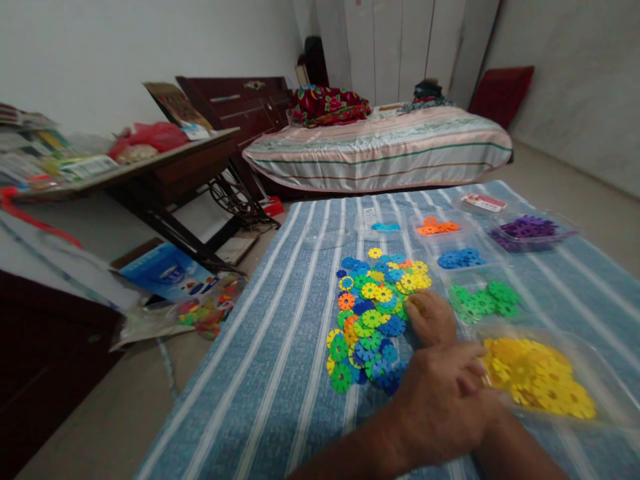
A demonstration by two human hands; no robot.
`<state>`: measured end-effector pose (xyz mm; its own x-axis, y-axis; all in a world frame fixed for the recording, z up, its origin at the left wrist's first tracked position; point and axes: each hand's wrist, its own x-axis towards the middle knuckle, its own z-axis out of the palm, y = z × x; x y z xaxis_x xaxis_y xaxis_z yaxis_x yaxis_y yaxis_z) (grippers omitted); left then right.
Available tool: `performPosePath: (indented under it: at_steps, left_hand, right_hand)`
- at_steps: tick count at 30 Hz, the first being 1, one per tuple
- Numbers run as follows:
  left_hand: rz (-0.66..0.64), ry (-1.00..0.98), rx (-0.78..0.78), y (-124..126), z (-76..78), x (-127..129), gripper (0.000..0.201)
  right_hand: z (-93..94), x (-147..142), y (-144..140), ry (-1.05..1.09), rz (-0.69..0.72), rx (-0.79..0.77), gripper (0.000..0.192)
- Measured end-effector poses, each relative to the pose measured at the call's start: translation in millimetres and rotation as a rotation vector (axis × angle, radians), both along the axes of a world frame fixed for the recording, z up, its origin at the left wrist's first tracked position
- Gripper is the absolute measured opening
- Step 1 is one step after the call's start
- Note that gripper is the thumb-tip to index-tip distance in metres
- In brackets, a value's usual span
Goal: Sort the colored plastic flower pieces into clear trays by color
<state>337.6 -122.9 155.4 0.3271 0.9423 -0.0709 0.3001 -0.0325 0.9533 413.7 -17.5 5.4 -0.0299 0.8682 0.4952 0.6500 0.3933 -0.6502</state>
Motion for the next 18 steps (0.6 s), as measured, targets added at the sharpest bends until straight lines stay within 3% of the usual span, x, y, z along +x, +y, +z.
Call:
performPosePath:
  at_steps: [3,9,12,15,18]
  left_hand:
    - [0.162,0.138,0.096,-7,-13.4,-18,0.008]
    - [0.460,0.435,0.264,-32,-52.8,-92,0.015]
    - [0.596,0.596,0.439,-42,-68.7,-119,0.017]
    - [0.603,0.733,0.614,-47,-79.8,-130,0.021]
    - [0.543,0.854,0.641,-49,-87.0,-128,0.029]
  right_hand:
    - [1.8,1,-1,-0.007,0.010,-0.007,0.030]
    - [7.7,2,-4,-0.008,0.008,-0.049,0.029]
    - [8.2,2,-4,-0.004,0.013,-0.061,0.029]
    - [9.6,2,-4,0.002,0.003,-0.045,0.030]
    - [11.3,3,-4,0.003,0.021,-0.041,0.030]
